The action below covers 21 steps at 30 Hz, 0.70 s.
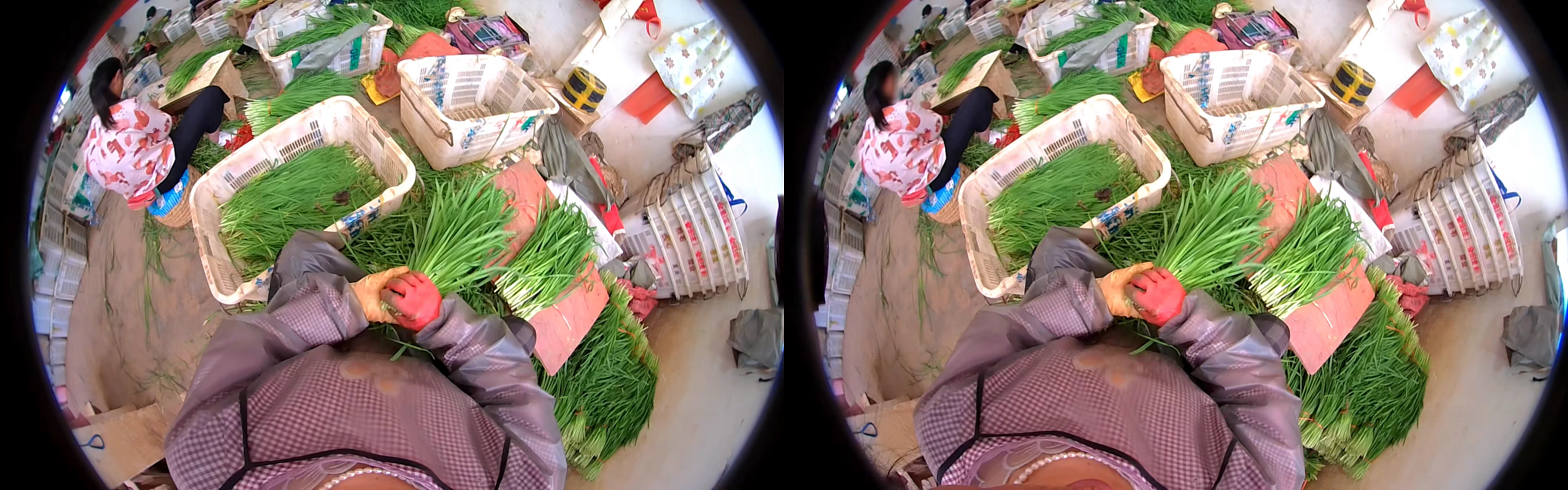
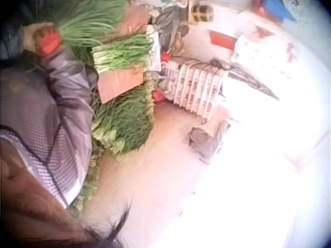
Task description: The person bundles bunches of chives together, wraps them with red tape, and trims the root ends using a small knife before placing them into a plastic crate.
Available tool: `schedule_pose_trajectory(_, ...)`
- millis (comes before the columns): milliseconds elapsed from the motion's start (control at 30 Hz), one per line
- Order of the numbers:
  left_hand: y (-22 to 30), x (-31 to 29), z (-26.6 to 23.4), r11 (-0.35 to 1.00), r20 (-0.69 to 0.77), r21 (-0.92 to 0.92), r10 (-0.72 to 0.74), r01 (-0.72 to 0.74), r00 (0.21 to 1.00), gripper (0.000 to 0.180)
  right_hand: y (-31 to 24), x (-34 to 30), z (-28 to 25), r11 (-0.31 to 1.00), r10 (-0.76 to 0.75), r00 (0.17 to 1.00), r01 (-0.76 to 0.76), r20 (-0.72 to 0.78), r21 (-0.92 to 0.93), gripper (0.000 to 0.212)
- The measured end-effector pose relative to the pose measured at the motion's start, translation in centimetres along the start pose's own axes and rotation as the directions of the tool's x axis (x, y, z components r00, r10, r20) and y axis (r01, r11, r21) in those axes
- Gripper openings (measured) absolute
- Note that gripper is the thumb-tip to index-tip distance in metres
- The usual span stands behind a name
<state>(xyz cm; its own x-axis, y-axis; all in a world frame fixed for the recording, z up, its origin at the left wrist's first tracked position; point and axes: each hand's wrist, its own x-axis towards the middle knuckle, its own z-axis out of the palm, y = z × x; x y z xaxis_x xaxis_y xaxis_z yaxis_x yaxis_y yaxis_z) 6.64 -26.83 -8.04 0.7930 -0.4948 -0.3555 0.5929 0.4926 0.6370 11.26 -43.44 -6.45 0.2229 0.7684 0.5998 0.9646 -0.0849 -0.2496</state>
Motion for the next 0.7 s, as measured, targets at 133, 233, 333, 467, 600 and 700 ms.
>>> schedule_pose_trajectory(133, -0.3, 0.0, -1.2, 0.670, 0.230, 0.663, 0.241, -0.334, 0.943, 0.070, -0.8, 0.7, -2.0, 0.968, 0.079, 0.996, -0.070, -0.028, 0.241, 0.026)
schedule_pose_trajectory(233, -1.8, 1.6, -1.6, 0.960, 0.299, 0.210, 0.119, -0.186, 0.947, 0.061, -1.7, -0.7, -1.4, 0.536, 0.553, 0.833, -0.366, 0.010, 0.761, 0.020)
schedule_pose_trajectory(333, -2.2, 2.5, -1.4, 0.758, 0.272, -0.495, -0.329, 0.425, 0.904, 0.047, -0.8, -2.2, -0.1, 0.033, 0.825, 0.557, -0.208, 0.091, 0.978, 0.025)
schedule_pose_trajectory(467, -3.8, 4.4, -2.5, 0.675, 0.343, -0.543, -0.365, 0.499, 0.866, 0.045, 2.0, -4.1, -0.6, -0.192, 0.942, 0.301, 0.112, 0.150, 0.975, 0.029)
schedule_pose_trajectory(600, -3.2, 3.8, -1.6, 0.694, 0.305, -0.513, -0.403, 0.505, 0.863, 0.042, 2.9, -4.6, -5.4, -0.018, 0.974, 0.188, -0.477, 0.123, 0.879, 0.030)
schedule_pose_trajectory(700, -3.3, 4.3, -1.1, 0.720, 0.279, -0.481, -0.415, 0.500, 0.866, 0.033, 2.7, -5.1, -3.3, 0.076, 0.974, 0.177, -0.848, 0.145, 0.524, 0.039)
